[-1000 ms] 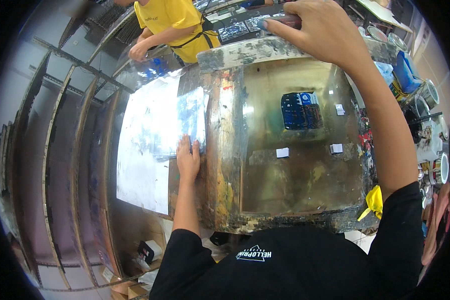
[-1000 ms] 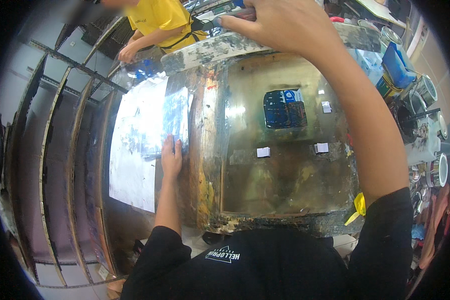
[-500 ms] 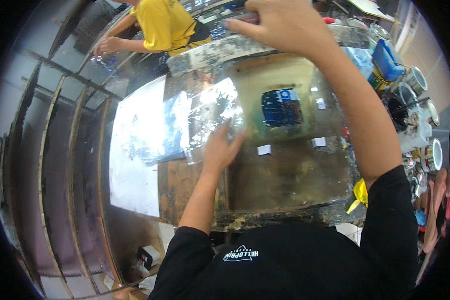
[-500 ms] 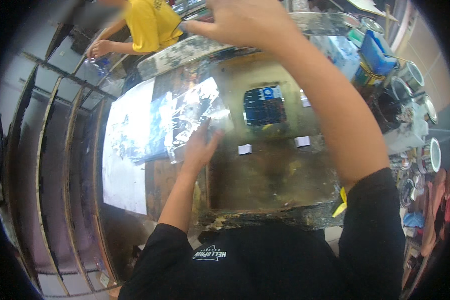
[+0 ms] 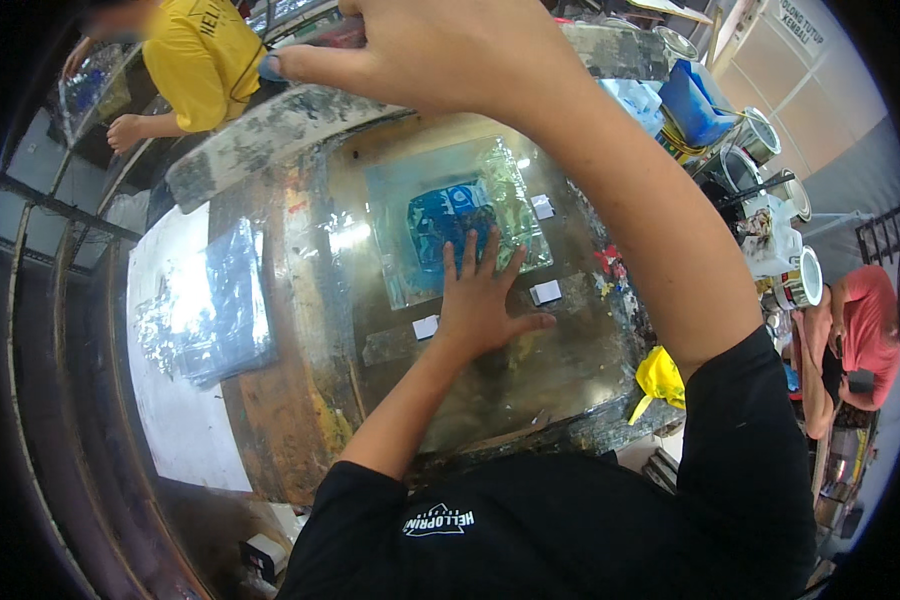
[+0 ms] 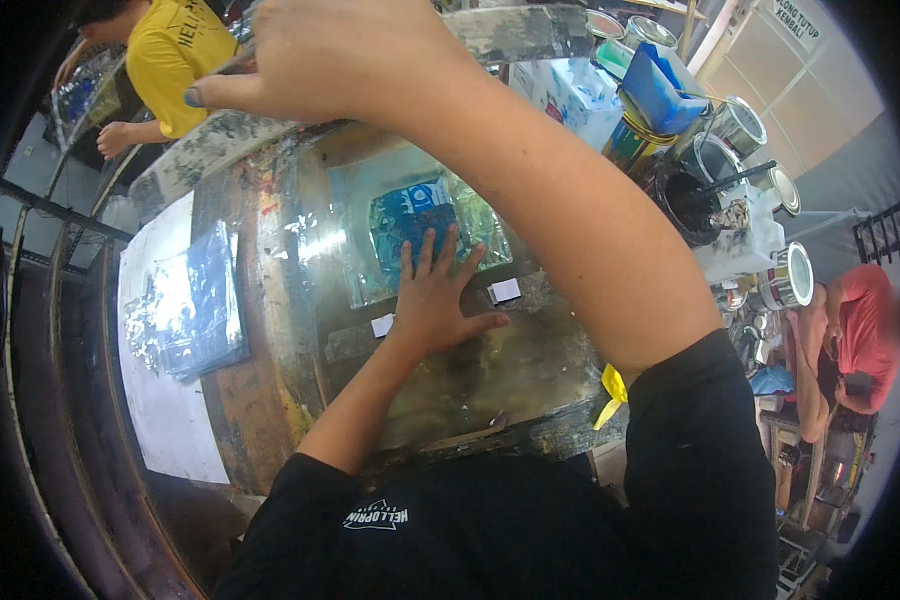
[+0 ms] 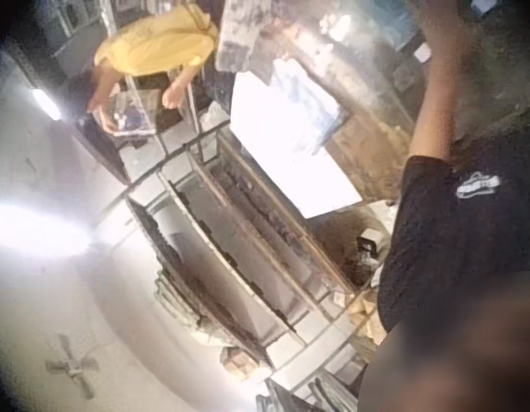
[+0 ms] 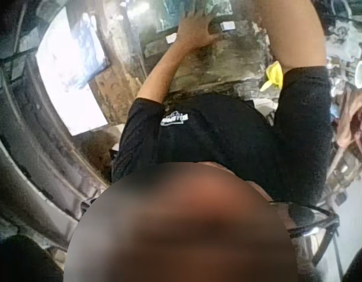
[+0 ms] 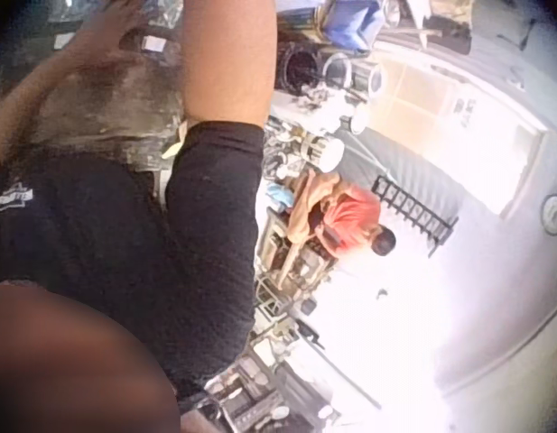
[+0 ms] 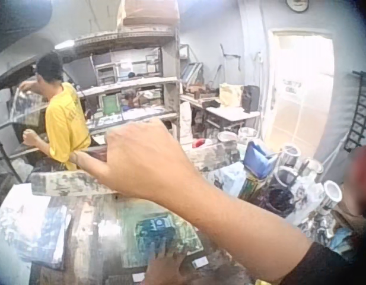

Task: The person performs screen printing by repeatedly pulling blue ink across a mesh screen with a squeegee and peeling printed sheets from the table. A coworker assists by removing the printed sheets after each pull.

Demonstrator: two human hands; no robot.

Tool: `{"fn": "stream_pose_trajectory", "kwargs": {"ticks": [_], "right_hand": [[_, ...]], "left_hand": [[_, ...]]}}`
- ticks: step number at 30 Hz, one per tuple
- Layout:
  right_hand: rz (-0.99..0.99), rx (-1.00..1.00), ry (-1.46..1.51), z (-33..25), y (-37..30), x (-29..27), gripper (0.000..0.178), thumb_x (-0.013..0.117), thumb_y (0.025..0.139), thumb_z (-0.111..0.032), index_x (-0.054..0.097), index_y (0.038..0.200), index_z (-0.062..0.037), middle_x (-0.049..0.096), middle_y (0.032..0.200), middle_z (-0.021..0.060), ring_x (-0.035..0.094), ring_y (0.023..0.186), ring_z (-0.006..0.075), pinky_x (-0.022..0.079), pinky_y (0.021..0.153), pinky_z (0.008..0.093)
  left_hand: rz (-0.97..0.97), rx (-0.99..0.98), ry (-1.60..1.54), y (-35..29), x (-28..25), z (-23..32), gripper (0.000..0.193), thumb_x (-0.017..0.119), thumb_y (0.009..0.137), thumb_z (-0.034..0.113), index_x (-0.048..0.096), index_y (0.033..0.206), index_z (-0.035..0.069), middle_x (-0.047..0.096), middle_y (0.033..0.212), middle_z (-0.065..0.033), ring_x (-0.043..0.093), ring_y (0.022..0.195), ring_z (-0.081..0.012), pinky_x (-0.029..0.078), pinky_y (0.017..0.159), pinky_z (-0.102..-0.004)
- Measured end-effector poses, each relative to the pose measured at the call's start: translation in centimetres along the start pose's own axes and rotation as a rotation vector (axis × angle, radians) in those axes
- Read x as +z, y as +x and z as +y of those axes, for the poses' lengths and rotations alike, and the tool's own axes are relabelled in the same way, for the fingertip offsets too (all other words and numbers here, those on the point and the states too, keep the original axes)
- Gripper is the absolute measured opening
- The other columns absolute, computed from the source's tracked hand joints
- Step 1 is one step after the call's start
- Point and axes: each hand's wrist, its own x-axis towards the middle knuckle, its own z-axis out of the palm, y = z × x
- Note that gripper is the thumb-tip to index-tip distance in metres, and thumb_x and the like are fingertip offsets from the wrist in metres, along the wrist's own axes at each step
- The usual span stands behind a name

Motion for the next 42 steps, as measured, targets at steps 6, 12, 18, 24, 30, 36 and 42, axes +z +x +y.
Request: {"fn": "stream_pose_trajectory", "kwargs": {"ticks": [6, 12, 18, 24, 30, 36, 42], "right_hand": [[0.058, -0.035, -0.006, -0.4, -0.5, -0.4, 0.077, 0.053, 0.098, -0.064, 0.070, 0.066, 0.0033, 0.067, 0.065, 0.0237, 0.068, 0.066, 0.0378, 0.054, 0.072, 0.0501], [0.000, 0.025, -0.041, -0.1, 0.6, 0.7, 0.075, 0.054, 0.097, -0.066, 0.072, 0.071, 0.0023, 0.069, 0.069, 0.0239, 0.070, 0.069, 0.0374, 0.054, 0.075, 0.0503], [-0.023, 0.021, -0.055, -1.2, -4.2, 2.3, 0.061, 0.062, 0.096, -0.060, 0.071, 0.084, -0.0016, 0.072, 0.079, 0.0188, 0.071, 0.079, 0.0352, 0.052, 0.073, 0.0494], [-0.300, 0.019, -0.014, -2.1, -12.9, 6.3, 0.040, 0.070, 0.093, -0.036, 0.061, 0.118, -0.0058, 0.066, 0.105, 0.0163, 0.063, 0.099, 0.0374, 0.050, 0.087, 0.0501], [-0.630, 0.143, 0.127, -2.0, -20.0, 9.9, 0.033, 0.071, 0.084, -0.016, 0.068, 0.117, -0.0134, 0.070, 0.104, 0.0089, 0.067, 0.102, 0.0347, 0.050, 0.086, 0.0522], [-0.532, 0.205, 0.004, -4.9, -24.5, 12.9, 0.035, 0.080, 0.083, -0.023, 0.067, 0.116, -0.0172, 0.070, 0.102, 0.0058, 0.069, 0.100, 0.0288, 0.042, 0.094, 0.0526], [-0.417, 0.153, -0.045, -3.6, -22.8, 15.4, 0.037, 0.081, 0.081, -0.018, 0.066, 0.115, -0.0175, 0.066, 0.103, 0.0050, 0.067, 0.102, 0.0274, 0.041, 0.095, 0.0542]], "left_hand": [[0.124, 0.026, -0.064, -2.2, 0.8, 1.8, 0.120, 0.054, 0.077, 0.097, 0.042, 0.165, 0.017, 0.022, 0.174, -0.0246, 0.017, 0.159, -0.0528, 0.004, 0.127, -0.0702], [0.136, -0.148, -0.152, -3.9, -2.8, 2.6, 0.109, 0.069, 0.080, 0.083, 0.051, 0.157, 0.009, 0.047, 0.161, -0.0234, 0.040, 0.151, -0.0421, 0.023, 0.126, -0.0612], [0.939, -0.355, -1.247, -7.8, -15.7, -6.2, 0.059, 0.085, 0.091, 0.017, 0.058, 0.139, -0.004, 0.075, 0.117, -0.0139, 0.072, 0.105, -0.0215, 0.056, 0.095, -0.0335], [0.640, -0.563, -1.150, -12.1, -13.2, -6.5, 0.052, 0.095, 0.079, 0.017, 0.070, 0.122, 0.001, 0.077, 0.109, -0.0105, 0.073, 0.100, -0.0189, 0.057, 0.093, -0.0344], [0.559, -0.682, -0.513, -15.0, -4.4, -7.0, 0.069, 0.103, 0.063, 0.037, 0.073, 0.113, 0.001, 0.068, 0.108, -0.0083, 0.066, 0.101, -0.0251, 0.053, 0.091, -0.0385], [0.525, -0.647, -0.282, -15.4, -2.1, -8.1, 0.079, 0.104, 0.052, 0.043, 0.074, 0.113, 0.003, 0.056, 0.110, -0.0105, 0.057, 0.105, -0.0312, 0.050, 0.090, -0.0437], [0.503, -0.648, -0.271, -15.4, -2.3, -8.1, 0.078, 0.104, 0.051, 0.041, 0.073, 0.111, 0.001, 0.055, 0.108, -0.0116, 0.056, 0.104, -0.0325, 0.049, 0.089, -0.0440]]}}
